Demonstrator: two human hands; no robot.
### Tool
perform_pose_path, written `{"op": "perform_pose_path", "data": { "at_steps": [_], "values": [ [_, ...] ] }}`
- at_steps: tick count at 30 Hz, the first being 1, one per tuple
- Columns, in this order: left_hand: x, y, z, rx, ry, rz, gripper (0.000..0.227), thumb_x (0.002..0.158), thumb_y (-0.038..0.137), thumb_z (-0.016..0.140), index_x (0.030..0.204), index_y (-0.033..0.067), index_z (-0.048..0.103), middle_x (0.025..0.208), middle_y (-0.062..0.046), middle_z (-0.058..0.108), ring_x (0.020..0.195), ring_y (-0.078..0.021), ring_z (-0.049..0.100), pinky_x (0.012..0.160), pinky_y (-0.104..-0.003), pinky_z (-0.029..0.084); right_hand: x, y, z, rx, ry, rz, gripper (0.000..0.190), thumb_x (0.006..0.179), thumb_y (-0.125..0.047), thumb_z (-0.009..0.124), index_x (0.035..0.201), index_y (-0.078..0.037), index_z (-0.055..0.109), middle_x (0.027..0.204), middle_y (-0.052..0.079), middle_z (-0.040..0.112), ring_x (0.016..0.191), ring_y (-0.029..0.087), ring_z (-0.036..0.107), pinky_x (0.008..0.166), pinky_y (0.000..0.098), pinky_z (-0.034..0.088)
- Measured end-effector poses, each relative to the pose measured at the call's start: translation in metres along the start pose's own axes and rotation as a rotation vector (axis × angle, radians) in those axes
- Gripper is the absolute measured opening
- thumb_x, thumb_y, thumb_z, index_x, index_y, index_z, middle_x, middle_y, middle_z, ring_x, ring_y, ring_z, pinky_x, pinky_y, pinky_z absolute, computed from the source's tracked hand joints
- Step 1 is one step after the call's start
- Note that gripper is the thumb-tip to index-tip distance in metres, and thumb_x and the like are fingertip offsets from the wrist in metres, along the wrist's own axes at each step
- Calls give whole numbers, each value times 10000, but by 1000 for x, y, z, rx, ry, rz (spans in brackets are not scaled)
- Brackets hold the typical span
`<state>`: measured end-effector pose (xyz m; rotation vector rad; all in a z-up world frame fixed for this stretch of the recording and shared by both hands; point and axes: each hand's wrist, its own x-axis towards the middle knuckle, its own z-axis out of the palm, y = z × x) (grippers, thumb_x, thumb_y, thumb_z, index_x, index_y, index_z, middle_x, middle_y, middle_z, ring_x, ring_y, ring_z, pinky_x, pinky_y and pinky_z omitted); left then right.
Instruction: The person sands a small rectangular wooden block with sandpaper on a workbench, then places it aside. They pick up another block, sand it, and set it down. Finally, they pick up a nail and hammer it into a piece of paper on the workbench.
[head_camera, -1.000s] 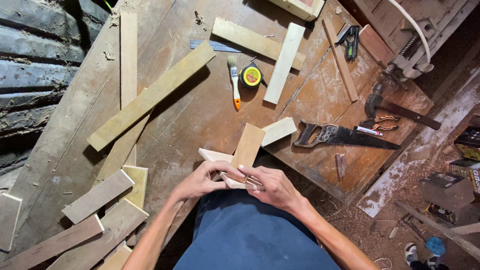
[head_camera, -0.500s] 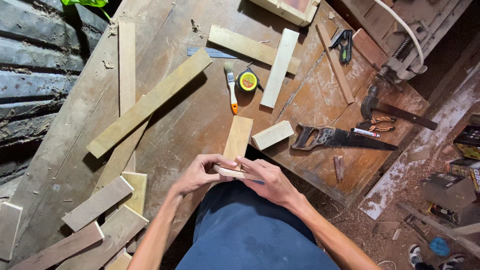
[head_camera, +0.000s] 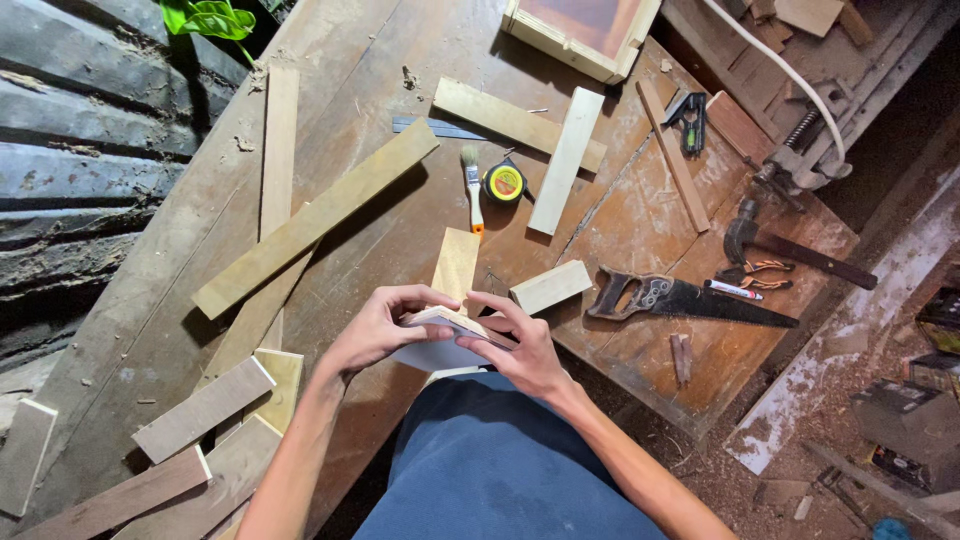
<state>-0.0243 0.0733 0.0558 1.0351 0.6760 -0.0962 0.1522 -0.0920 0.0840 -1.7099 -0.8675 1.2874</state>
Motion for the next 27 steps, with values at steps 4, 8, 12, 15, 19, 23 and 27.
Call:
{"op": "perform_pose_path", "data": {
  "at_steps": [4,8,12,15,19,23,27],
  "values": [
    [4,1,-16,-25,-17,-74,400,747,151,860,1119,43,762,973,-38,785,896,-86,712,797,-265,565,6,13,23,305,16,85,618,896,-39,798,1447,-10,520,1045,155,778,951,122,718,813,259,591],
    [6,-7,-27,-85,3,-231,430,718,148,869,1110,9,762,950,-76,780,824,-122,714,745,-290,563,4,22,43,510,24,225,636,886,-35,772,1453,16,489,1000,149,789,850,102,718,734,241,579],
    [14,-19,-28,-174,-10,-309,486,701,153,881,1140,-19,764,968,-106,801,847,-132,731,762,-263,565,16,36,42,559,25,251,630,889,-9,769,1452,17,489,956,162,788,836,107,716,727,235,569],
    [23,-33,-28,-237,19,-461,526,689,163,860,1176,2,740,942,-123,801,778,-167,734,684,-296,581,2,49,44,586,27,355,642,882,-15,761,1460,6,482,954,151,793,801,107,719,698,240,579],
    [41,-42,-27,-200,14,-440,564,692,134,874,1221,14,722,973,-136,817,809,-140,755,721,-267,594,20,63,35,599,39,377,661,869,-22,773,1465,9,490,947,157,798,799,118,734,697,246,590],
    [41,-55,-18,-263,-34,-496,567,703,115,863,1236,-5,713,982,-150,808,793,-153,747,706,-286,590,2,65,33,615,41,467,661,865,-44,769,1463,-9,492,969,148,801,802,129,747,690,259,604],
    [52,-52,-18,-253,-74,-507,581,700,108,860,1251,6,707,973,-149,812,792,-153,747,703,-284,588,9,66,23,627,41,462,672,866,-25,777,1477,-13,497,984,167,802,851,129,745,741,256,602]
  ]
}}
